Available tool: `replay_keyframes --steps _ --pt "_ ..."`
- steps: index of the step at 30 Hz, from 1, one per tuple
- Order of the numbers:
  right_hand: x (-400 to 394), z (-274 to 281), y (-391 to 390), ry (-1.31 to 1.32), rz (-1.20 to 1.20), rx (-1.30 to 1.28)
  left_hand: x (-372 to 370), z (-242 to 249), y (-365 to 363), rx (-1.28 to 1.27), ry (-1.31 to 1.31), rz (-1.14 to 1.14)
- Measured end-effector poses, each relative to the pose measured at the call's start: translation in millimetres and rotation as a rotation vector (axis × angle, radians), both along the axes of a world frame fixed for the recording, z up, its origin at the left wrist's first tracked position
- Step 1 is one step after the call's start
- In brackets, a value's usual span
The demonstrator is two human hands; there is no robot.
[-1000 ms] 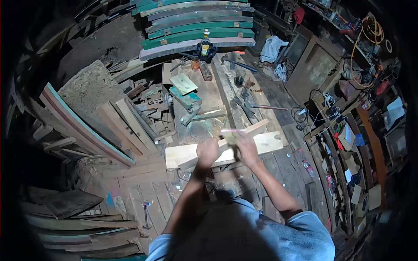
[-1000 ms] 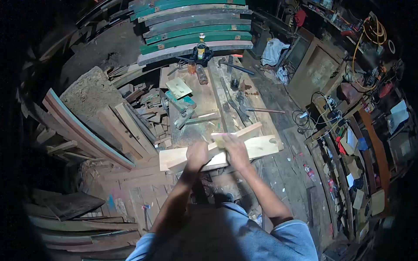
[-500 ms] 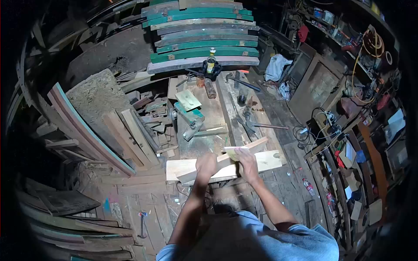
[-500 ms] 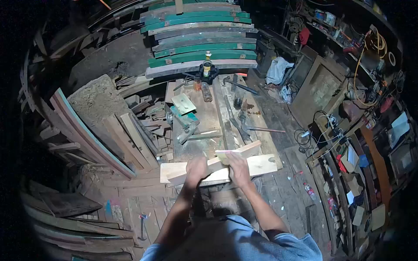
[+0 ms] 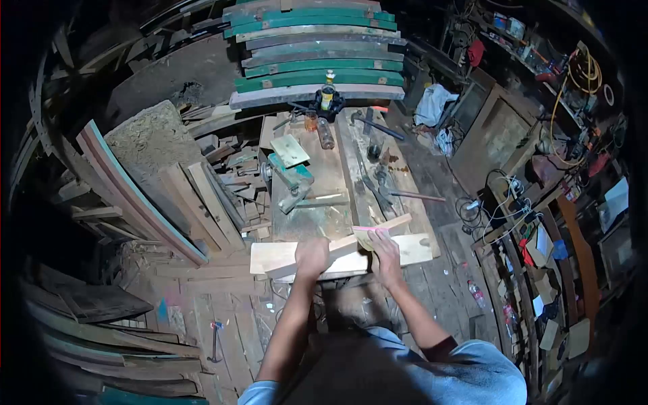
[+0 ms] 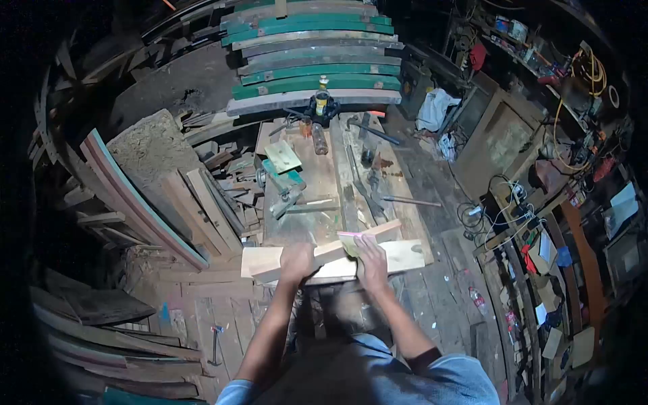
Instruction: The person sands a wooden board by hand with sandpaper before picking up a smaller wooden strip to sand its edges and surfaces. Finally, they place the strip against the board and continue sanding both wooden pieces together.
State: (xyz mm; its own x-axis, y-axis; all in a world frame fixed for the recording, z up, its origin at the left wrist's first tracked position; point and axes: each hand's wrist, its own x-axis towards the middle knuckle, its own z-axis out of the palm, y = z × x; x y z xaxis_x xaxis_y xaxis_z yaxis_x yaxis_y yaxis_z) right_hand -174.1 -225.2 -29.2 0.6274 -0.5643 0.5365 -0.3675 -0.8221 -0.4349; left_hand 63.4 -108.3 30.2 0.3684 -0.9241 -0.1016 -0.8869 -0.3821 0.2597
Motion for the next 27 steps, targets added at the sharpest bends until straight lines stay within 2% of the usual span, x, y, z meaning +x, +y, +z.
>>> replay_keyframes --steps 2,4,6,7,8,10,12,14,15,17,18,19,20,21,23,24,25,27 --pt "-19.8 3.6 -42.5 0.053 0.182 -0.014 -1.4 5.5 0.5 -0.027 0.018 0.03" --pt "-20.6 15.2 -80.1 -0.019 -0.024 0.08 -1.1 8.0 0.5 -0.042 0.007 0.026" --pt "-13.1 12.1 -98.6 0.003 -0.223 0.004 -2.8 19.5 -5.3 0.04 0.025 0.053" --pt "-1.2 19.1 -82.3 -0.08 -0.271 -0.021 -0.6 22.3 -4.0 0.086 0.027 0.065" --pt "3.4 28.8 -63.2 -0.143 -0.158 0.072 1.7 16.3 -4.2 0.068 0.015 0.069" --pt "18.3 -4.6 -24.2 -0.17 -0.098 0.049 3.8 -6.6 -8.1 0.031 0.001 0.084" --pt "20.0 14.7 16.3 -0.076 0.095 0.093 1.0 6.8 -4.7 0.068 0.007 0.085" --pt "7.8 8.5 -7.1 -0.017 0.219 0.098 -2.4 13.1 -4.2 0.098 0.001 0.077" --pt "3.5 5.5 -29.5 -0.031 0.176 0.105 -9.0 37.8 -0.3 0.107 0.027 0.078" --pt "-11.8 13.3 -60.7 -0.1 0.002 0.118 -6.1 9.2 0.4 0.06 0.018 0.082" --pt "-19.3 24.5 -72.0 -0.16 -0.128 0.112 -4.4 9.0 -2.1 0.028 0.01 0.088" --pt "-21.2 17.0 -80.4 -0.162 -0.218 0.11 -6.7 13.4 -2.9 0.111 -0.004 0.106" --pt "-18.9 12.7 -83.6 -0.163 -0.307 0.112 -7.8 6.0 -0.7 0.023 0.009 0.104" --pt "-7.9 34.4 -61.0 -0.204 -0.311 0.117 -6.0 9.7 -2.1 0.098 -0.006 0.109" --pt "19.9 33.7 -22.1 -0.23 -0.107 0.165 -6.7 24.1 -8.7 0.178 -0.002 0.11" --pt "30.9 -17.7 -1.5 -0.248 -0.164 -0.002 -7.7 33.9 -10.3 0.183 0.014 0.109" --pt "36.1 2.8 26.1 -0.256 -0.032 0.143 -8.9 37.1 -8.2 0.196 0.029 0.109" --pt "29.0 -0.4 25.3 -0.143 0.172 0.124 -2.2 23.5 -12.1 0.238 0.002 0.113"
